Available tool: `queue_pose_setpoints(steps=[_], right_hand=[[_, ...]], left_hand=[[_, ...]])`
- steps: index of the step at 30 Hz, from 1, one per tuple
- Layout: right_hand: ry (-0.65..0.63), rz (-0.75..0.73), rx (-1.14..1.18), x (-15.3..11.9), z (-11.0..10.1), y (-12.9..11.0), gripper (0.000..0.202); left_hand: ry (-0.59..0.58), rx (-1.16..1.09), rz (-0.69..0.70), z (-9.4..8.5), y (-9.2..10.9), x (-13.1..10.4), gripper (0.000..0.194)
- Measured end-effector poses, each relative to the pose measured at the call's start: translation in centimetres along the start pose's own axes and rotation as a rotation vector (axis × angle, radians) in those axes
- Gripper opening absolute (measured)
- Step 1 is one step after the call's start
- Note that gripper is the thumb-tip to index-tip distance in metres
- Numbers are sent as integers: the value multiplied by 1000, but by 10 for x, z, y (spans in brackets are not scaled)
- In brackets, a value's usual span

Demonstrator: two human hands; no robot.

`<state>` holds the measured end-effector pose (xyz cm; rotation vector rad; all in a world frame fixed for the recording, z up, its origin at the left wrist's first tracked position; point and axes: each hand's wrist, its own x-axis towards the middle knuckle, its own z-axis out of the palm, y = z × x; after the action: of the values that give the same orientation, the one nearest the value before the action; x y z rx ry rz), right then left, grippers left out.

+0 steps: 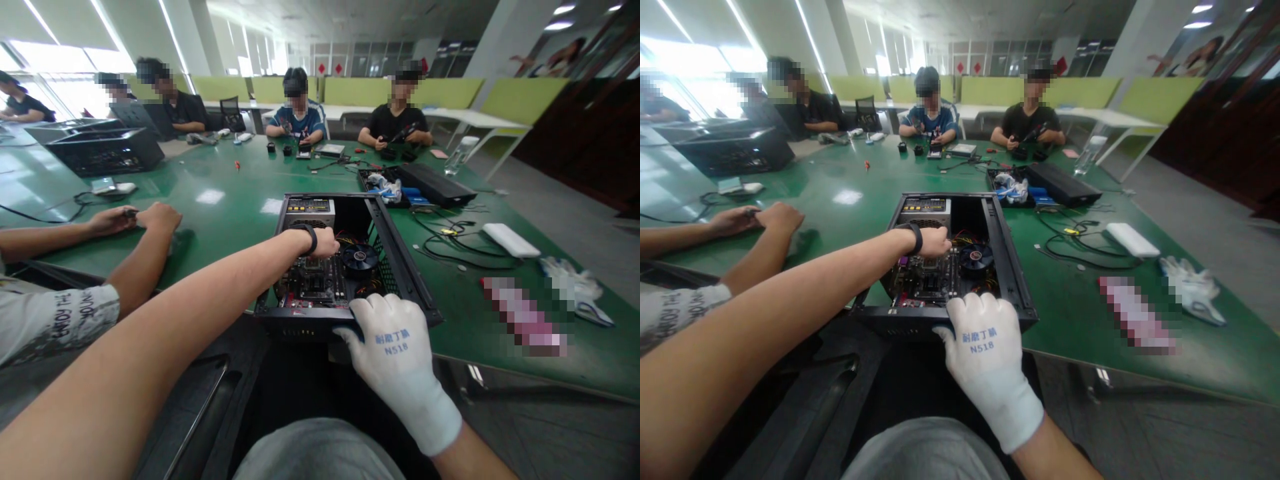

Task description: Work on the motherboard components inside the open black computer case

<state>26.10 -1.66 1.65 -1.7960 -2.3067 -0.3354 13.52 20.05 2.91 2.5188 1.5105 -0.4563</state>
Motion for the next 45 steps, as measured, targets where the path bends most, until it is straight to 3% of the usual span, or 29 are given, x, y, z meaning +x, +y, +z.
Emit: queue_pose_setpoints(steps=[3, 6, 10, 13, 21, 26, 30, 34, 41, 45], right_hand=[[13, -5, -22, 15, 5, 4, 25], [10, -4, -62, 42, 14, 11, 31], [7, -2, -79, 95, 30, 25, 37], [7, -2, -80, 143, 44, 38, 41], [-10, 51, -120, 265, 75, 62, 43], [-41, 79, -136, 309, 87, 68, 41], [-46, 79, -140, 313, 89, 70, 42], [-35, 52, -140, 295, 88, 69, 43], [8, 27, -140, 235, 78, 58, 49], [36, 5, -134, 193, 67, 50, 45]], left_hand=[[78, -73, 1, -15, -4, -3, 53], [241, -185, -33, -33, -11, -10, 49], [450, -322, -63, -52, -21, -26, 44], [540, -371, -41, -59, -26, -37, 46], [634, -432, 28, -49, -29, -53, 40], [670, -496, 64, -31, -38, -58, 34], [664, -517, 51, -23, -47, -59, 31], [682, -494, 62, -24, -53, -61, 33], [673, -477, 59, -40, -44, -61, 34], [631, -423, 45, -41, -33, -53, 33]])
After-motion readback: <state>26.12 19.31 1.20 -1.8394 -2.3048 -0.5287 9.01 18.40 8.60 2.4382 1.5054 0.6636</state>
